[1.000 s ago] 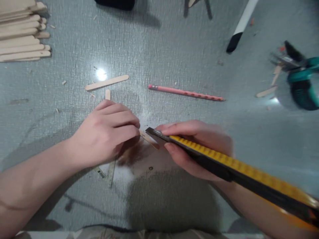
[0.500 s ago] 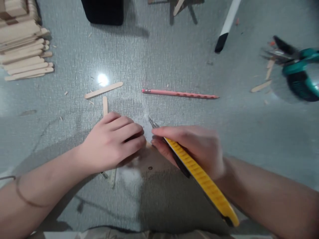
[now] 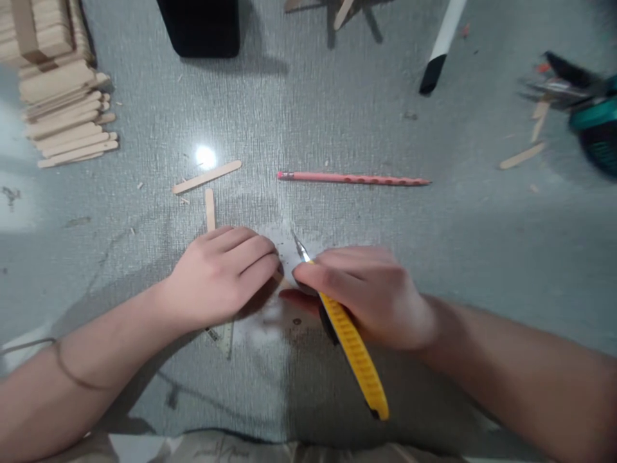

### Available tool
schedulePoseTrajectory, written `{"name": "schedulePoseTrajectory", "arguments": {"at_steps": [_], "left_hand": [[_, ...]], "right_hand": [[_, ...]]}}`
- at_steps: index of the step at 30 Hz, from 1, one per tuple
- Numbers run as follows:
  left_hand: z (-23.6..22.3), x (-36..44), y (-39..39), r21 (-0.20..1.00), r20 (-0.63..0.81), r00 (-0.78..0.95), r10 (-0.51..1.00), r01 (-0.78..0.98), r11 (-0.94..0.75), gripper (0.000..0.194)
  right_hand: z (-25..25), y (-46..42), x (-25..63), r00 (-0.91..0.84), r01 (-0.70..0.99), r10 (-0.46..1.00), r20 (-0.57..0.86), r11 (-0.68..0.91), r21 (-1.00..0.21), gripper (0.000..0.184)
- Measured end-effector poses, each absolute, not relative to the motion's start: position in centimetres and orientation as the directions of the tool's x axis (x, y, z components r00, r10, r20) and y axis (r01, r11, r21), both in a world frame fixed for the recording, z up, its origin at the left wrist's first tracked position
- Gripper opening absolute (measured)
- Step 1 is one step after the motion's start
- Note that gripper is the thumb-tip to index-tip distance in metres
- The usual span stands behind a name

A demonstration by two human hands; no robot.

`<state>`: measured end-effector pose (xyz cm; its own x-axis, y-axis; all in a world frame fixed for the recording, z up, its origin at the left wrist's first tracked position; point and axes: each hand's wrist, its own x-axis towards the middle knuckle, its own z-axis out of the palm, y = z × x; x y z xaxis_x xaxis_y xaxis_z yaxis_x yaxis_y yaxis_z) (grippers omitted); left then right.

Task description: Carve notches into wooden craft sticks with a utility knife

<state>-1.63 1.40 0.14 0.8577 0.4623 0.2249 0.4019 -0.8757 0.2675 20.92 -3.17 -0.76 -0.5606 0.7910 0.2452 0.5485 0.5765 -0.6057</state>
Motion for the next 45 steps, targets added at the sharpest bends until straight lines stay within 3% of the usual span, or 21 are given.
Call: {"name": "schedulePoseTrajectory", "arguments": {"at_steps": [7, 12, 14, 17, 19, 22, 24, 29, 34, 38, 45], "left_hand": [[0.2, -1.6, 1.3, 0.310, 0.187, 0.846, 0.499, 0.431, -0.848, 0.007], [0.2, -1.9, 1.8, 0.565, 0.199, 0.676, 0.709, 0.512, -0.647, 0.014], [0.2, -2.1, 1.9, 0.607, 0.223, 0.603, 0.766, 0.530, -0.593, 0.013], [0.1, -2.3, 1.9, 0.563, 0.292, 0.563, 0.773, 0.552, -0.615, 0.011], [-0.1, -2.4, 1.9, 0.515, 0.307, 0.581, 0.754, 0.565, -0.645, 0.022], [-0.2, -2.2, 1.9, 0.440, 0.253, 0.694, 0.674, 0.538, -0.719, 0.023], [-0.3, -2.2, 1.9, 0.416, 0.204, 0.746, 0.634, 0.521, -0.746, 0.017], [-0.3, -2.3, 1.9, 0.469, 0.187, 0.734, 0.653, 0.517, -0.716, 0.013], [-0.2, -2.3, 1.6, 0.430, 0.199, 0.764, 0.614, 0.495, -0.755, 0.009], [-0.2, -2.3, 1.4, 0.459, 0.206, 0.774, 0.599, 0.464, -0.758, 0.018], [-0.2, -2.2, 1.2, 0.466, 0.221, 0.719, 0.658, 0.515, -0.719, 0.008]], "right_hand": [[-0.8, -3.3, 20.9, -0.579, 0.543, 0.786, 0.216, 0.569, -0.618, 0.021], [-1.1, -3.4, 21.0, -0.571, 0.521, 0.793, 0.211, 0.549, -0.654, 0.018], [-1.2, -3.4, 21.0, -0.566, 0.514, 0.796, 0.217, 0.546, -0.662, 0.016], [-1.2, -3.4, 21.0, -0.550, 0.512, 0.805, 0.221, 0.535, -0.673, 0.014], [-1.1, -3.4, 21.0, -0.533, 0.506, 0.814, 0.230, 0.525, -0.685, 0.012], [-1.0, -3.3, 21.1, -0.504, 0.479, 0.823, 0.262, 0.519, -0.708, 0.004], [-0.9, -3.3, 21.1, -0.481, 0.457, 0.830, 0.282, 0.512, -0.727, 0.009], [-0.3, -3.2, 21.2, -0.385, 0.420, 0.873, 0.298, 0.454, -0.786, 0.020], [0.3, -3.0, 21.2, -0.376, 0.387, 0.862, 0.339, 0.479, -0.788, 0.034], [0.2, -3.1, 21.3, -0.324, 0.413, 0.886, 0.332, 0.448, -0.793, 0.033], [0.4, -3.2, 21.7, -0.328, 0.420, 0.896, 0.300, 0.423, -0.803, 0.026]]}}
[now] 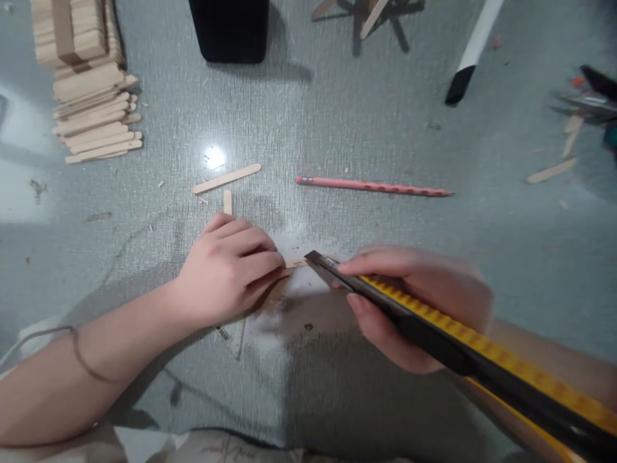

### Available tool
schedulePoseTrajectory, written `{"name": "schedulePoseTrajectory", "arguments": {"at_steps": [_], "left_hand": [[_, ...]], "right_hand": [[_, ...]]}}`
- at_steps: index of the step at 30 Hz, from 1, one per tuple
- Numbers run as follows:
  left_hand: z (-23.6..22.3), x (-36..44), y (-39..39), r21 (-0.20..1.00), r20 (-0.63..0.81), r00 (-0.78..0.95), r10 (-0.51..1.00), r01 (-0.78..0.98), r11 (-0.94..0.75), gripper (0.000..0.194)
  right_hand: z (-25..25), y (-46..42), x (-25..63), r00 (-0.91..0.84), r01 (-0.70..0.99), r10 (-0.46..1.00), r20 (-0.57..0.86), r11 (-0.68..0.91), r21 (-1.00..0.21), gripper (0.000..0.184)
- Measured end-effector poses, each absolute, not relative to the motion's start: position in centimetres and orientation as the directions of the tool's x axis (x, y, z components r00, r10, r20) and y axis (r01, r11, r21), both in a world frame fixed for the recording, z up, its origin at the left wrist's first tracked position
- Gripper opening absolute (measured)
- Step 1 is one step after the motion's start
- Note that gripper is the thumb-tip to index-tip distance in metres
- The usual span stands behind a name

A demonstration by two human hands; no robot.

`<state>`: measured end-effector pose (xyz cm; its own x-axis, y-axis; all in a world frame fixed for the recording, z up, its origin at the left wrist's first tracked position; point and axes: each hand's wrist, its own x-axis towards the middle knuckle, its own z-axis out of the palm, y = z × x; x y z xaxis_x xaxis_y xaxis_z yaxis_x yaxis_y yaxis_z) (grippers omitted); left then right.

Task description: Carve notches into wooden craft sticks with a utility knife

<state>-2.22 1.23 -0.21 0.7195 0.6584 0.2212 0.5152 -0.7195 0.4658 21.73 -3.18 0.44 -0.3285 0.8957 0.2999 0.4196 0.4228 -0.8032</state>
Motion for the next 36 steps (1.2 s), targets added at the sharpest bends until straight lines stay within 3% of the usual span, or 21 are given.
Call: {"name": "schedulePoseTrajectory", "arguments": {"at_steps": [7, 24, 33, 36], "left_hand": [[-0.36, -2.22, 1.18, 0.505, 0.205, 0.708, 0.676, 0.515, -0.692, 0.008], [-0.33, -2.09, 1.14, 0.508, 0.186, 0.712, 0.677, 0.521, -0.686, 0.008], [-0.09, -1.86, 0.74, 0.482, 0.160, 0.698, 0.698, 0.562, -0.672, 0.010], [0.25, -1.73, 0.24, 0.445, 0.141, 0.681, 0.719, 0.605, -0.660, 0.014]], "right_hand": [[0.37, -2.88, 21.51, -0.425, 0.393, 0.862, 0.277, 0.451, -0.801, 0.025], [0.56, -2.97, 21.40, -0.477, 0.430, 0.843, 0.248, 0.470, -0.771, 0.021], [0.56, -3.42, 21.28, -0.505, 0.473, 0.826, 0.250, 0.507, -0.721, 0.024], [0.58, -3.56, 21.43, -0.526, 0.474, 0.809, 0.261, 0.534, -0.700, 0.018]]}}
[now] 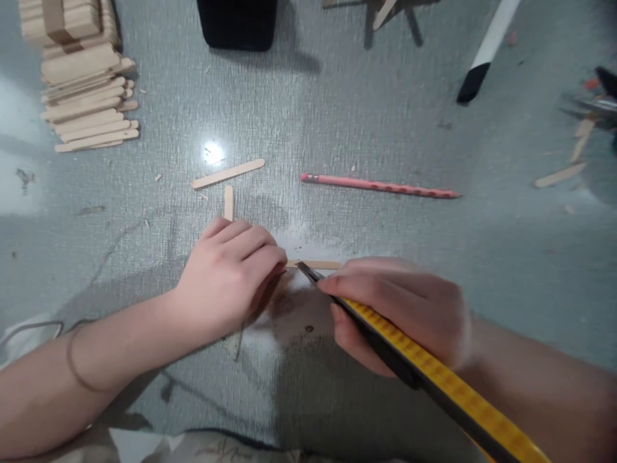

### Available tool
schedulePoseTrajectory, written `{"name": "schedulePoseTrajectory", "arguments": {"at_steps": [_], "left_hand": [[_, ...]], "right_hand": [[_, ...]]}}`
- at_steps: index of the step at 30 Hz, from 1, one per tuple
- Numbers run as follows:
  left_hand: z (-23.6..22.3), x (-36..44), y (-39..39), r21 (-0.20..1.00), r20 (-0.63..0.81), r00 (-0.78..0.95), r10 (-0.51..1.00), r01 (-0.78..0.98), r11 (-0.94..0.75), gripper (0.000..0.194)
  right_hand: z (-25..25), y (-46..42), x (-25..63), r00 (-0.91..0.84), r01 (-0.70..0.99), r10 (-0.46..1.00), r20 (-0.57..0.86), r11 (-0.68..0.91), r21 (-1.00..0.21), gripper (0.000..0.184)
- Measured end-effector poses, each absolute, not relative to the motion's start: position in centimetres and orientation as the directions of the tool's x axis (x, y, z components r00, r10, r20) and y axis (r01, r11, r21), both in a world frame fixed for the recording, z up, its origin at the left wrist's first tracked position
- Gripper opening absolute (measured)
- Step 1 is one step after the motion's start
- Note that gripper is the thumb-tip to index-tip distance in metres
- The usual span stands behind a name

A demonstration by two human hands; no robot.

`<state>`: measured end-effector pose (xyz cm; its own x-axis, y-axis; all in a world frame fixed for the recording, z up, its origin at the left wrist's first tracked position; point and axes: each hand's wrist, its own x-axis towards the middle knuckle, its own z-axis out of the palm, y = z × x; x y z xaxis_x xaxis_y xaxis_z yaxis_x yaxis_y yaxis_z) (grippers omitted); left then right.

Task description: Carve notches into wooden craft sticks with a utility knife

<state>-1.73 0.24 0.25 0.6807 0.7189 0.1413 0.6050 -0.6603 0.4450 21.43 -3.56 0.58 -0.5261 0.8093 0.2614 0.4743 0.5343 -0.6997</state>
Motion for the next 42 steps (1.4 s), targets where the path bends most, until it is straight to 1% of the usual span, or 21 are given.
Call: {"name": "schedulePoseTrajectory", "arguments": {"at_steps": [2, 4, 7, 11, 17, 23, 27, 30, 37, 42], "left_hand": [[0.4, -1.7, -0.1, 0.431, 0.133, 0.668, 0.732, 0.626, -0.650, 0.015], [0.6, -1.6, -0.4, 0.425, 0.124, 0.657, 0.744, 0.642, -0.638, 0.015], [0.6, -1.6, -0.6, 0.422, 0.105, 0.646, 0.756, 0.660, -0.622, 0.017], [0.6, -1.6, -0.7, 0.411, 0.084, 0.641, 0.763, 0.675, -0.613, 0.017], [0.6, -1.5, -1.1, 0.373, 0.085, 0.647, 0.758, 0.685, -0.626, 0.013], [0.6, -1.5, -1.1, 0.367, 0.082, 0.648, 0.757, 0.686, -0.628, 0.015], [0.5, -1.6, -0.9, 0.376, 0.105, 0.646, 0.756, 0.678, -0.632, 0.017], [0.5, -1.6, -0.9, 0.389, 0.109, 0.639, 0.761, 0.677, -0.624, 0.017], [0.3, -1.6, -1.0, 0.391, 0.109, 0.649, 0.753, 0.668, -0.633, 0.016], [0.2, -1.5, -0.9, 0.395, 0.107, 0.651, 0.752, 0.666, -0.633, 0.016]], "right_hand": [[0.5, -3.7, 21.5, -0.522, 0.478, 0.808, 0.273, 0.543, -0.691, 0.010], [0.4, -3.8, 21.5, -0.529, 0.475, 0.801, 0.279, 0.552, -0.685, 0.007], [0.2, -3.7, 21.4, -0.567, 0.456, 0.766, 0.304, 0.599, -0.658, 0.010], [0.0, -3.6, 21.3, -0.585, 0.443, 0.729, 0.357, 0.655, -0.612, 0.021], [0.1, -4.0, 21.4, -0.558, 0.474, 0.766, 0.318, 0.609, -0.636, 0.017], [0.6, -4.5, 21.4, -0.506, 0.507, 0.797, 0.329, 0.584, -0.634, 0.027], [0.9, -4.3, 21.5, -0.464, 0.499, 0.836, 0.294, 0.521, -0.693, 0.035], [0.8, -4.1, 21.4, -0.462, 0.498, 0.850, 0.253, 0.484, -0.719, 0.037], [0.6, -3.7, 21.3, -0.492, 0.486, 0.838, 0.234, 0.488, -0.725, 0.036], [0.6, -3.6, 21.2, -0.489, 0.490, 0.836, 0.250, 0.500, -0.714, 0.035]]}}
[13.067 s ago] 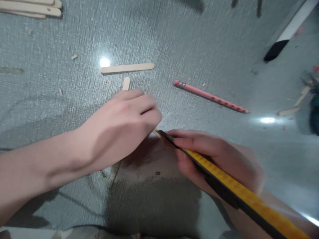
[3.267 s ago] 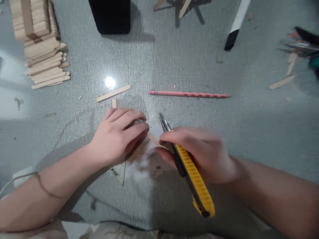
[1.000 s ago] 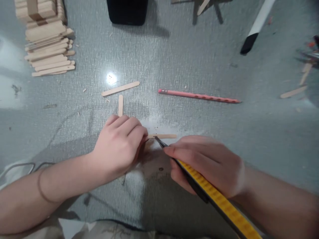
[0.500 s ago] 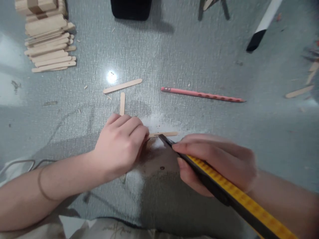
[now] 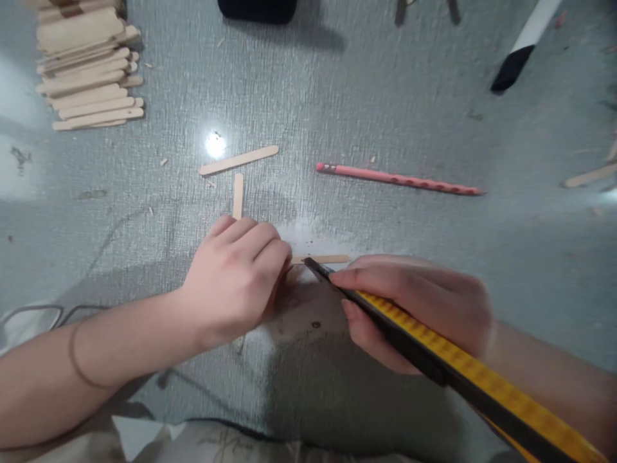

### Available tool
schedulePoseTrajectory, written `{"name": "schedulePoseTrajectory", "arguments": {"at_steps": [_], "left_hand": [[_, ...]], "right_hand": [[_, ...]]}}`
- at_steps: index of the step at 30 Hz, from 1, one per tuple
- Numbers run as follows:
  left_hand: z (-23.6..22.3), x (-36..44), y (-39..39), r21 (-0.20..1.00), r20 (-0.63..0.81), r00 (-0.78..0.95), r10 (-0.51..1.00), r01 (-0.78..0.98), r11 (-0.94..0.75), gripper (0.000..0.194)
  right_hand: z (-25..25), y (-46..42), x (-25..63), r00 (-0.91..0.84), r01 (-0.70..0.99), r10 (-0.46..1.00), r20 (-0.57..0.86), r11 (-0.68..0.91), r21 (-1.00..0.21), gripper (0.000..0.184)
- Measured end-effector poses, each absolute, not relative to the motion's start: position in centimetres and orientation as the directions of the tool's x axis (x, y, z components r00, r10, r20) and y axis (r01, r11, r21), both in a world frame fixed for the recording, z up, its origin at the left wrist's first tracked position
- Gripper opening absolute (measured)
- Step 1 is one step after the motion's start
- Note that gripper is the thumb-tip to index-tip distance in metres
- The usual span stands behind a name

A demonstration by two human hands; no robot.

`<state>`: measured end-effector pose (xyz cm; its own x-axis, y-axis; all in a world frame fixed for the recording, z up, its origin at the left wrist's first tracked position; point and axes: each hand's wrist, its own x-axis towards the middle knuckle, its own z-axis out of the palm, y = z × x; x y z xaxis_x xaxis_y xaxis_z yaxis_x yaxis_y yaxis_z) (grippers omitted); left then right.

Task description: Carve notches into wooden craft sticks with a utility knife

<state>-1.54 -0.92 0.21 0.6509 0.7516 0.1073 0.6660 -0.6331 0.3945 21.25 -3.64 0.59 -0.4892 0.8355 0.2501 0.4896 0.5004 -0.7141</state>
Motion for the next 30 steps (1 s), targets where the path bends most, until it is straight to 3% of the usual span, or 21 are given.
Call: {"name": "schedulePoseTrajectory", "arguments": {"at_steps": [11, 18, 26, 28, 30], "left_hand": [[0.2, -1.5, -1.0, 0.361, 0.097, 0.642, 0.761, 0.689, -0.628, 0.016], [0.1, -1.4, -1.1, 0.341, 0.108, 0.650, 0.752, 0.687, -0.642, 0.015], [0.3, -1.3, -1.2, 0.338, 0.100, 0.651, 0.752, 0.689, -0.642, 0.016], [0.6, -1.3, -1.1, 0.300, 0.142, 0.678, 0.721, 0.665, -0.684, 0.016], [1.4, -1.5, -1.1, 0.186, 0.297, 0.733, 0.612, 0.584, -0.790, 0.015]], "right_hand": [[1.2, -4.3, 21.6, -0.416, 0.561, 0.865, 0.282, 0.488, -0.669, 0.034], [0.9, -4.1, 21.5, -0.481, 0.507, 0.843, 0.240, 0.491, -0.708, 0.036], [0.6, -4.4, 22.1, -0.364, 0.481, 0.848, 0.385, 0.525, -0.702, 0.033], [0.3, -4.6, 22.5, -0.318, 0.444, 0.873, 0.369, 0.481, -0.756, 0.034], [0.0, -4.8, 22.7, -0.236, 0.414, 0.923, 0.304, 0.378, -0.828, 0.035]]}}
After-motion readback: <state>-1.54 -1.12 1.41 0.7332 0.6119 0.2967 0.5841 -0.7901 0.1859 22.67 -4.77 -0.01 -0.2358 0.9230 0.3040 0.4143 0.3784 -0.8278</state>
